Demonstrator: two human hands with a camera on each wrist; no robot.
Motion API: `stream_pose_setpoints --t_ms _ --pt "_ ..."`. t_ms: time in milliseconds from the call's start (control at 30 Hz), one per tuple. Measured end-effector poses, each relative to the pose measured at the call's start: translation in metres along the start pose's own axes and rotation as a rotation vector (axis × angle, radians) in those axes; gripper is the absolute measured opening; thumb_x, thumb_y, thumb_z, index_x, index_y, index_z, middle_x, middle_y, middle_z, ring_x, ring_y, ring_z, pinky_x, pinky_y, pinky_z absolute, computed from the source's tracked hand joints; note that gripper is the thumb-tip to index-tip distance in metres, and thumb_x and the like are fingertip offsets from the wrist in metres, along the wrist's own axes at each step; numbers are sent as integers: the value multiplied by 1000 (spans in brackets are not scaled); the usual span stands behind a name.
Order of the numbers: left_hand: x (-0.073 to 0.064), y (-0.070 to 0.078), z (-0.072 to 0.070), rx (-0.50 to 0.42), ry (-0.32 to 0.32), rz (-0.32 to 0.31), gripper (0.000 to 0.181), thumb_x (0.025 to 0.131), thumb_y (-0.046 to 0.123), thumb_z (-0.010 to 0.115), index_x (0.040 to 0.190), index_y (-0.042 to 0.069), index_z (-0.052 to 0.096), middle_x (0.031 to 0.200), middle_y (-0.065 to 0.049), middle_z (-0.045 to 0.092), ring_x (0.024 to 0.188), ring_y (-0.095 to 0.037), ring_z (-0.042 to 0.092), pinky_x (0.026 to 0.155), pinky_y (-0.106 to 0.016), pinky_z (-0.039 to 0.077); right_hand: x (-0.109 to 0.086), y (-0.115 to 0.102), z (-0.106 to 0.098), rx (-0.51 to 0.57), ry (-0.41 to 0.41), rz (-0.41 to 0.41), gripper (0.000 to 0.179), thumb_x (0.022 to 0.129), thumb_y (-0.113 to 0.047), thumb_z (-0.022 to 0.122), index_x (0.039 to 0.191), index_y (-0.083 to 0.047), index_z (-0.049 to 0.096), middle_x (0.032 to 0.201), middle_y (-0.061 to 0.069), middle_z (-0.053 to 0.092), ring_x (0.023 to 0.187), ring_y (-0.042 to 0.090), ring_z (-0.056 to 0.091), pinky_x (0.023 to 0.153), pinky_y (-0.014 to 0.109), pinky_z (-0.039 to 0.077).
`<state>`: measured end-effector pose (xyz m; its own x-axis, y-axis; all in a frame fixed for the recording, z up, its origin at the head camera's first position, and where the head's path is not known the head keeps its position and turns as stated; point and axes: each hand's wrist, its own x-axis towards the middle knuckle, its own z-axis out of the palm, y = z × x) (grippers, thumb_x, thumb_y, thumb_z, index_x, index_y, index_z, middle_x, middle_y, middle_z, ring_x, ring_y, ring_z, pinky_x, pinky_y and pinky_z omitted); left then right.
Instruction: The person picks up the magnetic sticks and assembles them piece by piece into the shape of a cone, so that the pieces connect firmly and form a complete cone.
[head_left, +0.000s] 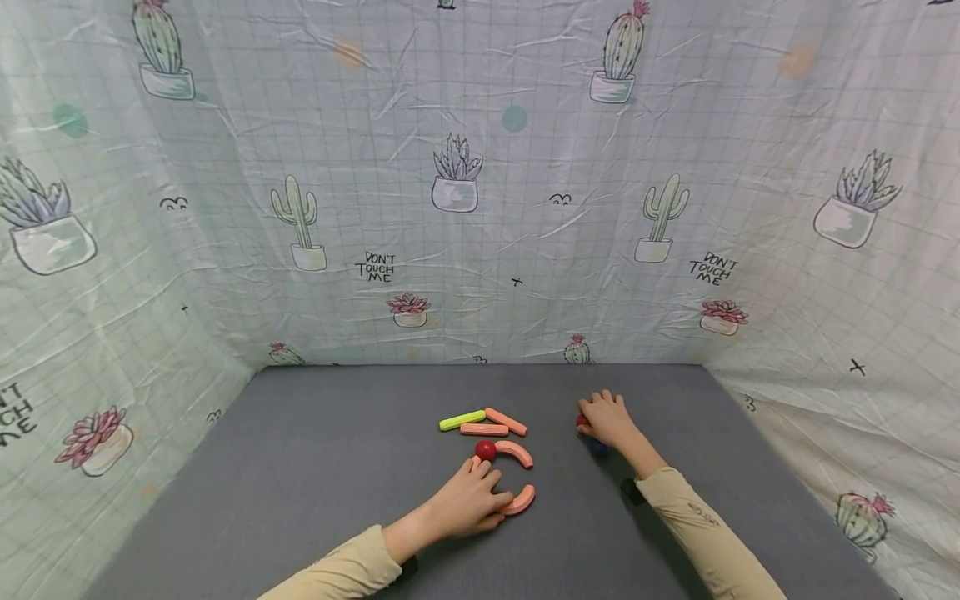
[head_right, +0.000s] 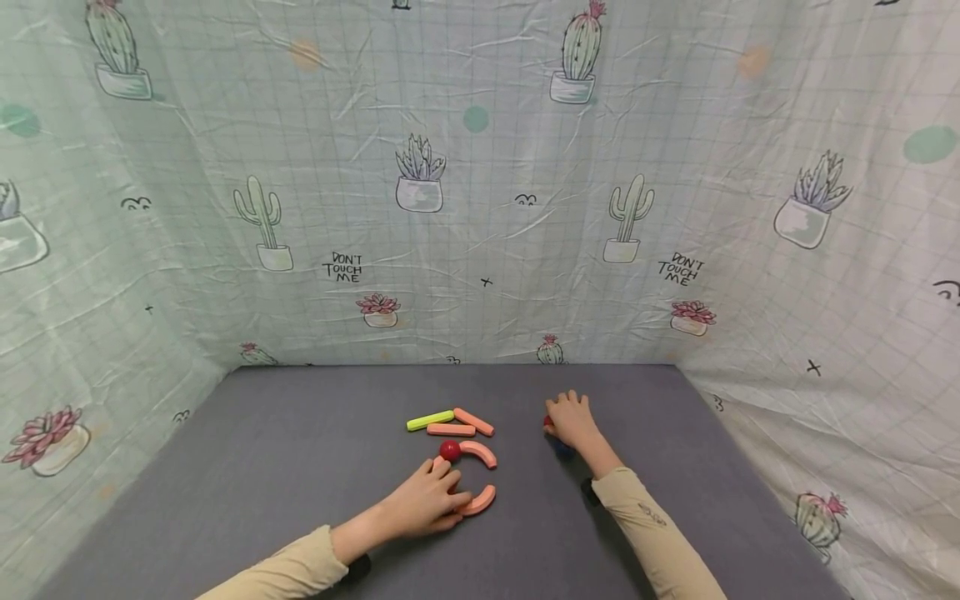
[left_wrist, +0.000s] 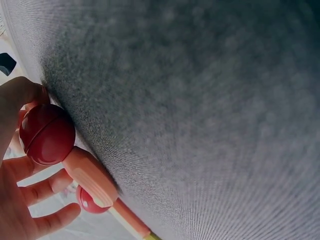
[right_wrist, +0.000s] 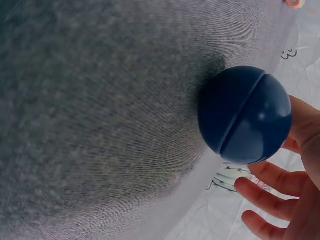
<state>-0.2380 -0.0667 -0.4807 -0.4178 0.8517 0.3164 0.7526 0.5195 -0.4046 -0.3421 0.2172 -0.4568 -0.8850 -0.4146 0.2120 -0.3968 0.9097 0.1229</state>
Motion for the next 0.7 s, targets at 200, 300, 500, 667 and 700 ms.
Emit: stream_pose_setpoints --t_ms 200,300,500,667,700 --pt "2 1 1 -8 -20 -9 16 85 45 53 87 29 55 76 5 48 73 -13 42 70 -29 32 -1 -1 1 -28 25 -17 25 79 -32 65 88 -11 54 77 8 57 76 29 47 65 44 35" --pt "4 2 0 8 -33 -13 20 85 47 51 88 29 55 77 5 49 74 -13 43 72 -31 34 -2 -2 0 -31 59 -38 26 78 -31 66 91 -11 54 80 8 56 77 28 47 66 44 35" --pt "5 4 -1 26 -15 -13 18 85 46 53 88 29 59 74 6 52 73 -12 42 67 -28 30 -6 -6 -2 -38 142 -89 28 75 -29 70 92 -10 56 86 9 56 79 28 47 66 45 37" --pt "6 6 -1 68 10 -8 16 85 44 54 85 29 59 74 6 51 71 -11 38 70 -32 31 -6 -8 -1 -39 189 -113 29 73 -27 72 90 -8 58 88 9 56 80 26 47 67 44 38" --pt "6 6 -1 75 8 -9 16 84 44 54 85 29 59 74 6 51 71 -11 38 71 -33 31 -6 -9 0 -39 196 -119 29 72 -27 72 90 -7 59 89 9 56 80 26 47 67 44 38"
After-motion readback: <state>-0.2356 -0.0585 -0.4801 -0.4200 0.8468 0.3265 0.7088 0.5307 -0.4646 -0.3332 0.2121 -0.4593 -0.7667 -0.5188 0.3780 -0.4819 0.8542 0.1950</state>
